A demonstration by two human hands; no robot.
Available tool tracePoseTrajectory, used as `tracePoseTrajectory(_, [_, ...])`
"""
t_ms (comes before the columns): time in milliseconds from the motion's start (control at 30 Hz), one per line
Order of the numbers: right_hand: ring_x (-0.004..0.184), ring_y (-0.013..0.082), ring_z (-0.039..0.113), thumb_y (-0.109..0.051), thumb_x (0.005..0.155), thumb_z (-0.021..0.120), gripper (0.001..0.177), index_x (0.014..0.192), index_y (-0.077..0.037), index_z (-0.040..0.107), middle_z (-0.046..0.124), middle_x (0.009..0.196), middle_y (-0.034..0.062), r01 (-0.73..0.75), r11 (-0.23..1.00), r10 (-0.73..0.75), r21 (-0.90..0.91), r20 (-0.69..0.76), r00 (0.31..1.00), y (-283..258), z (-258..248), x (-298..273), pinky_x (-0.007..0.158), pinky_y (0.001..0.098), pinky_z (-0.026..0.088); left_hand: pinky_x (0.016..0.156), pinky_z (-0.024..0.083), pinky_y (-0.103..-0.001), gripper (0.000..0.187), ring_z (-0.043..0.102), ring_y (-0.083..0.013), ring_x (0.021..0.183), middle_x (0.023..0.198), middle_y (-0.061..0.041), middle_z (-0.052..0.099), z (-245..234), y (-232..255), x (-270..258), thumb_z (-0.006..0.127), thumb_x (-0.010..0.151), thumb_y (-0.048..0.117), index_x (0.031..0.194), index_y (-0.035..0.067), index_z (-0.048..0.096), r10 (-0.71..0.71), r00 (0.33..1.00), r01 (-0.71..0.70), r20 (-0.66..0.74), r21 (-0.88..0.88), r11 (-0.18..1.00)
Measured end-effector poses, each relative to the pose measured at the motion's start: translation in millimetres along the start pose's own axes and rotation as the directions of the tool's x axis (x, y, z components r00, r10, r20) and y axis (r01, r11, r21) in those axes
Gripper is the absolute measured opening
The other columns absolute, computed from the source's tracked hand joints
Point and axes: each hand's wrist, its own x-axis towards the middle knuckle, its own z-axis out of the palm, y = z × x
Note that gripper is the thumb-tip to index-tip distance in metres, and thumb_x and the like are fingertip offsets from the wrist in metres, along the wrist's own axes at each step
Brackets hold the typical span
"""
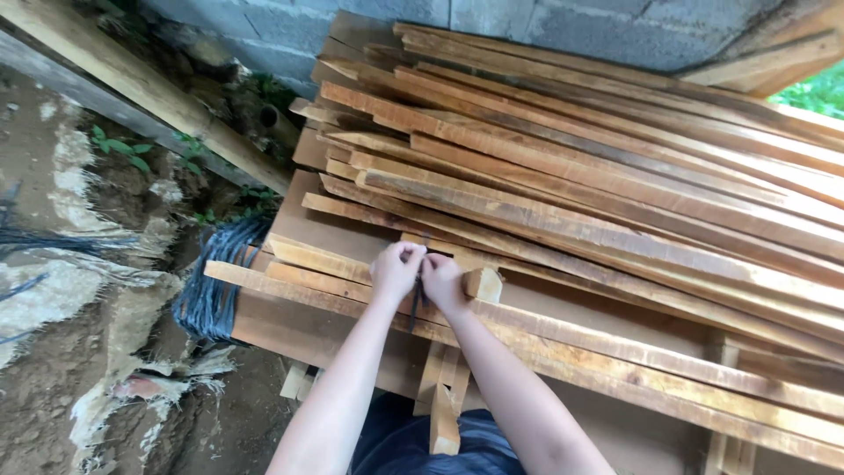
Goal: Tying bundles of long wooden slats together using plastic strips.
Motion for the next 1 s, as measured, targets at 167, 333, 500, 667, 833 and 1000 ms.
tracePoseTrajectory(167, [0.059, 0.0106, 0.071, -0.028, 0.099, 0.065, 0.024, 0.084, -0.017, 0.08, 0.076, 0.071, 0.0018, -0.57, 0.675, 0.533, 0.468, 0.223, 0.816, 26, 26, 22, 0.048, 0.0218, 0.057, 0.123, 0.026, -0.049, 0.021, 0.057, -0.0283, 0.13, 0.12, 0.004, 0.071, 24, -35, -6, 0.069, 0.091, 0.045, 0.099, 0.028, 0.078, 0.061, 0.994, -0.079, 0.088, 0.213, 0.974])
tracePoseTrajectory(333, [0.048, 0.0117, 0.065, -0.026, 0.103, 0.058, 0.029, 0.086, -0.009, 0.075, 0.066, 0.062, 0.0026, -0.633, 0.547, 0.577, 0.548, 0.301, 0.759, 18, 27, 34, 0.039, 0.022, 0.052, 0.127, 0.008, -0.054, 0.027, 0.049, -0.0222, 0.138, 0.13, 0.012, 0.069, 20, -11, -20, 0.065, 0.093, 0.05, 0.106, 0.031, 0.078, -0.029, 0.989, -0.017, 0.147, 0.3, 0.954])
tracePoseTrajectory(500, [0.035, 0.0211, 0.061, -0.025, 0.103, 0.057, 0.033, 0.081, -0.007, 0.072, 0.053, 0.047, 0.0067, -0.639, 0.485, 0.618, 0.597, 0.283, 0.734, 42, 61, 42, 0.033, 0.0284, 0.052, 0.127, 0.001, -0.057, 0.031, 0.045, -0.019, 0.141, 0.134, 0.013, 0.066, 20, -8, -33, 0.057, 0.095, 0.053, 0.108, 0.032, 0.077, -0.047, 0.992, -0.002, 0.121, 0.374, 0.927])
tracePoseTrajectory(667, [0.056, 0.0096, 0.046, -0.026, 0.097, 0.064, 0.028, 0.072, -0.017, 0.077, 0.061, 0.059, -0.0006, -0.566, 0.666, 0.573, 0.485, 0.152, 0.805, 29, 58, 49, 0.055, 0.0235, 0.034, 0.124, -0.002, -0.063, 0.032, 0.049, -0.0186, 0.136, 0.124, 0.009, 0.07, 24, -13, -37, 0.056, 0.093, 0.052, 0.103, 0.03, 0.078, 0.044, 0.997, -0.065, 0.056, 0.446, 0.892])
tracePoseTrajectory(833, [0.056, 0.0105, 0.046, -0.024, 0.094, 0.065, 0.028, 0.069, -0.017, 0.076, 0.057, 0.054, -0.0005, -0.542, 0.702, 0.565, 0.463, 0.102, 0.819, 28, 60, 52, 0.055, 0.0242, 0.035, 0.123, 0.003, -0.062, 0.032, 0.051, -0.0165, 0.133, 0.118, 0.011, 0.072, 27, -22, -36, 0.056, 0.093, 0.054, 0.099, 0.032, 0.078, 0.086, 0.996, -0.087, 0.024, 0.479, 0.873])
tracePoseTrajectory(1000, [0.059, 0.011, 0.045, -0.023, 0.094, 0.065, 0.026, 0.073, -0.016, 0.078, 0.057, 0.055, -0.0004, -0.521, 0.712, 0.551, 0.471, 0.085, 0.83, 18, 47, 47, 0.057, 0.0245, 0.035, 0.123, 0.003, -0.064, 0.032, 0.05, -0.0155, 0.134, 0.118, 0.012, 0.071, 22, -16, -39, 0.055, 0.094, 0.054, 0.1, 0.033, 0.078, 0.087, 0.995, -0.095, 0.039, 0.485, 0.87])
